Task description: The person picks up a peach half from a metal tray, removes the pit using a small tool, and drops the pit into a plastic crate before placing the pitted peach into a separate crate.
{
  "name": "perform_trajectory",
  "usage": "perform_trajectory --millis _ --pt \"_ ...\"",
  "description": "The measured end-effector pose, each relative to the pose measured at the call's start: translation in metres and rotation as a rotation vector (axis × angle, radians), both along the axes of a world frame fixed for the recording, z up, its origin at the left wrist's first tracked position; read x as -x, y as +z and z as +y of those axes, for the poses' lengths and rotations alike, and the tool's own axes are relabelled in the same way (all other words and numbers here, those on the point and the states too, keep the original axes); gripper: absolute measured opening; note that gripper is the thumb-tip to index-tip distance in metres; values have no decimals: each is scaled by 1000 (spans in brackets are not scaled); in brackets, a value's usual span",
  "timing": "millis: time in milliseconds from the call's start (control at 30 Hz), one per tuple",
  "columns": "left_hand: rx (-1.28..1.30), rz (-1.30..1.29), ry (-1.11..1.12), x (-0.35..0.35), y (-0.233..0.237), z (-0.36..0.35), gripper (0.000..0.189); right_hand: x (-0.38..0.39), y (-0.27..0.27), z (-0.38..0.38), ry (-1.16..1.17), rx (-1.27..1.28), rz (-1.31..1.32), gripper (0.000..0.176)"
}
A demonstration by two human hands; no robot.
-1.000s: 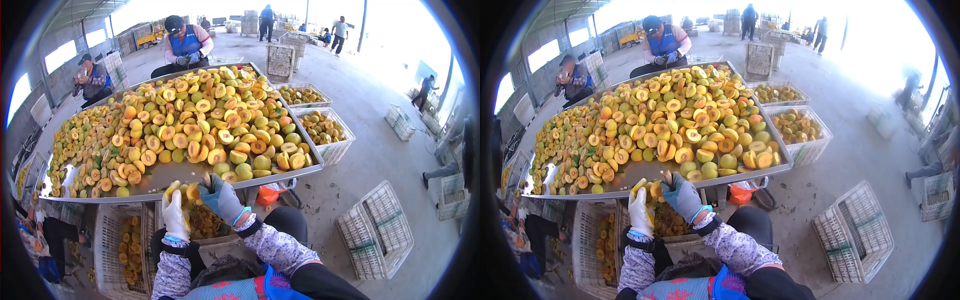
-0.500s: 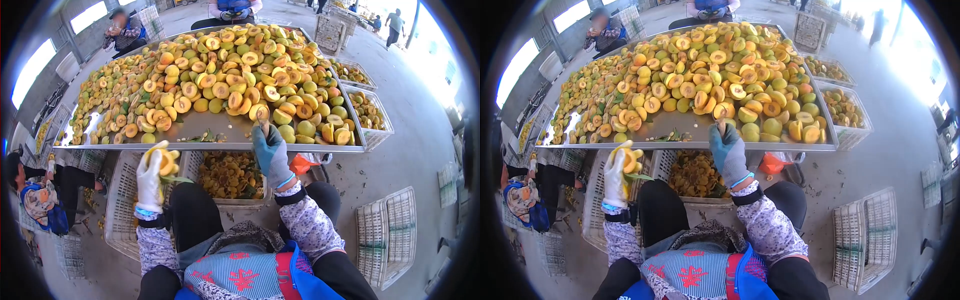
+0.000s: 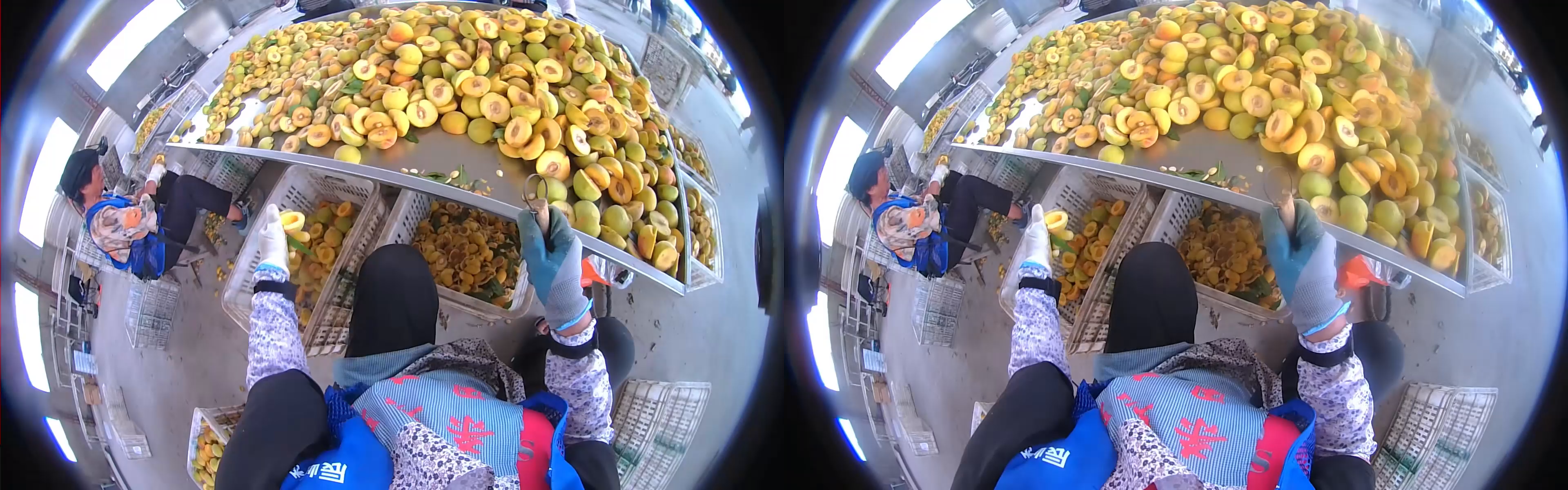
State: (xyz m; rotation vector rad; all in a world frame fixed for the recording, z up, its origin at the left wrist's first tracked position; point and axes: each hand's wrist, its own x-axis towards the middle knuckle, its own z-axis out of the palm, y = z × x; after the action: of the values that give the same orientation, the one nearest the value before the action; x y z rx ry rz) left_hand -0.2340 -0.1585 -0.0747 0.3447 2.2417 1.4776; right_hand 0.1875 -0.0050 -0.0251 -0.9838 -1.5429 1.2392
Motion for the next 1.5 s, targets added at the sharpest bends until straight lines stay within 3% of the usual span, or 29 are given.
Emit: perform_trajectory --millis 100,133,167,233,267,300,400,500,567,633,700,833,900,967,1033,1167,1233,1333,1500 --pt "-138 98 31 4 -15 10 63 1 -6 2 -10 -116 -26 21" --pt "-15 -18 13 21 -19 8 64 1 -10 4 21 -74 -47 21" --pt "29 -23 87 30 -27 12 67 2 -19 8 17 -243 -84 20" --pt "224 95 189 52 -57 5 72 2 -26 8 -32 -331 -161 20" --pt "184 205 181 71 -75 -2 67 0 -19 7 -29 -296 -179 20" --pt "146 317 170 66 -66 5 62 -2 -8 3 -29 -254 -194 20" --pt "124 195 -16 37 -29 25 44 0 -6 -4 -4 -212 -235 20" --pt "31 273 -363 -58 46 65 31 7 -16 -4 -12 -382 -327 20" --pt "78 154 -905 -106 94 88 34 7 -14 -5 84 -329 -365 21" --pt "204 -135 -1391 -140 125 115 40 2 -7 -4 114 -291 -400 22" --pt "323 -11 -1472 -168 147 151 38 -2 -6 -1 105 -262 -411 22" --pt "125 479 -1419 -194 140 256 39 -9 -7 5 41 -193 -323 20" --pt "-156 878 -1355 -222 127 309 41 -9 -9 7 41 -155 -271 21" --pt "-90 891 -1354 -256 115 340 52 -11 -9 9 56 -143 -248 21" --pt "93 1141 -1372 -275 93 344 67 -13 -8 10 63 -135 -266 23" --pt "-75 1140 -1393 -252 57 334 56 -17 -3 9 81 -116 -298 22" --pt "-36 1157 -1476 -236 61 314 54 -17 -4 7 68 -127 -306 21" --pt "394 1078 -1427 -224 64 274 55 -16 -2 4 41 -162 -311 19" --pt "428 1067 -1367 -217 65 246 73 -12 0 4 11 -181 -282 18"
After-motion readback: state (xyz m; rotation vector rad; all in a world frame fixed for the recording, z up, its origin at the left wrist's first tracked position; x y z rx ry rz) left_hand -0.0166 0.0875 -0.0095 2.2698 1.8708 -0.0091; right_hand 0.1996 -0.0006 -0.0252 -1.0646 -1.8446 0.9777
